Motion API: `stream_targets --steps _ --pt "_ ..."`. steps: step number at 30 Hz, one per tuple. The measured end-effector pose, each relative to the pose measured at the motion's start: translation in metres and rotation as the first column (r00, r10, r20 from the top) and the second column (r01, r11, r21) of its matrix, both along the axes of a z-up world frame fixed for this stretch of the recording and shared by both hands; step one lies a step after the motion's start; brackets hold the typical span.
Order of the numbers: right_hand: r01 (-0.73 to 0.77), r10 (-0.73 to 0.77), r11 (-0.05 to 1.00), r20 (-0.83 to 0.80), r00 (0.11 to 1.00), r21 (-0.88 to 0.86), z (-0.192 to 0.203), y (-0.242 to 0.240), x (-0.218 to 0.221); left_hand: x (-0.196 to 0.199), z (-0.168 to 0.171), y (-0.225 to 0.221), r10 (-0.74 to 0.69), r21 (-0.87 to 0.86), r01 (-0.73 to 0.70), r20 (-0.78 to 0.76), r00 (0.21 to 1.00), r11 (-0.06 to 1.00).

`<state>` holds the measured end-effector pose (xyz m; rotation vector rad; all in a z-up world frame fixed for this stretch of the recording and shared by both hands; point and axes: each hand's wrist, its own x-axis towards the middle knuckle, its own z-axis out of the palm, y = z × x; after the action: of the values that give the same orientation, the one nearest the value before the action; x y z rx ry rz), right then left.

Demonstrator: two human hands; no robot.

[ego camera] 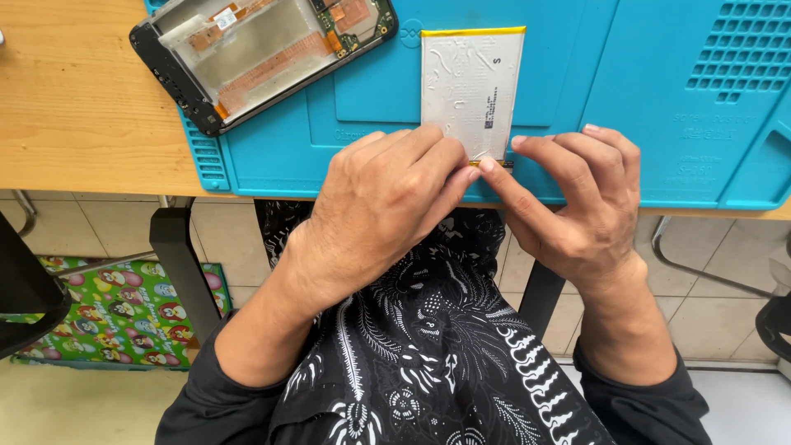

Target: The person removes a battery from a disassembled smartphone, peels off a protective film from a new battery, and installs the new battery into the phone. They then connect a charging cable to the device.

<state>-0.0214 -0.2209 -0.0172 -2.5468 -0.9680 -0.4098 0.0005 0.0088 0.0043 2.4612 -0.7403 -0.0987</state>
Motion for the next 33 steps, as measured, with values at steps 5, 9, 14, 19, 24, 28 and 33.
stream_targets --steps 5,9,14,19,24,28,33 --pt "-0.016 0.016 1.000 -0.005 1.000 -0.007 0.000 -0.002 0.000 0.002 0.009 0.015 -0.057 -0.097 0.046 -0.113 0.992 0.994" --pt "-0.019 0.019 1.000 0.005 1.000 -0.015 0.000 -0.002 0.001 0.003 0.011 0.028 -0.024 -0.160 -0.001 -0.152 0.988 0.987" --pt "-0.017 0.017 1.000 -0.016 1.000 -0.011 -0.001 -0.002 -0.002 -0.001 0.011 0.030 0.019 -0.049 -0.019 -0.011 1.000 0.999" --pt "-0.018 0.018 1.000 -0.025 1.000 -0.015 0.000 -0.001 -0.002 -0.005 0.001 0.028 0.047 0.023 -0.052 0.177 0.983 0.998" --pt "-0.018 0.018 0.999 -0.009 1.000 -0.036 0.000 0.000 -0.002 -0.005 -0.007 0.029 0.057 -0.008 -0.057 0.233 0.971 0.998" --pt "-0.017 0.017 0.999 -0.015 1.000 -0.041 0.001 0.000 -0.003 -0.005 -0.010 0.029 0.065 -0.046 -0.055 0.248 0.967 0.997" --pt "-0.026 0.026 0.998 -0.015 1.000 -0.054 0.002 0.001 -0.002 -0.006 -0.013 0.030 0.066 -0.041 -0.057 0.262 0.963 0.998"
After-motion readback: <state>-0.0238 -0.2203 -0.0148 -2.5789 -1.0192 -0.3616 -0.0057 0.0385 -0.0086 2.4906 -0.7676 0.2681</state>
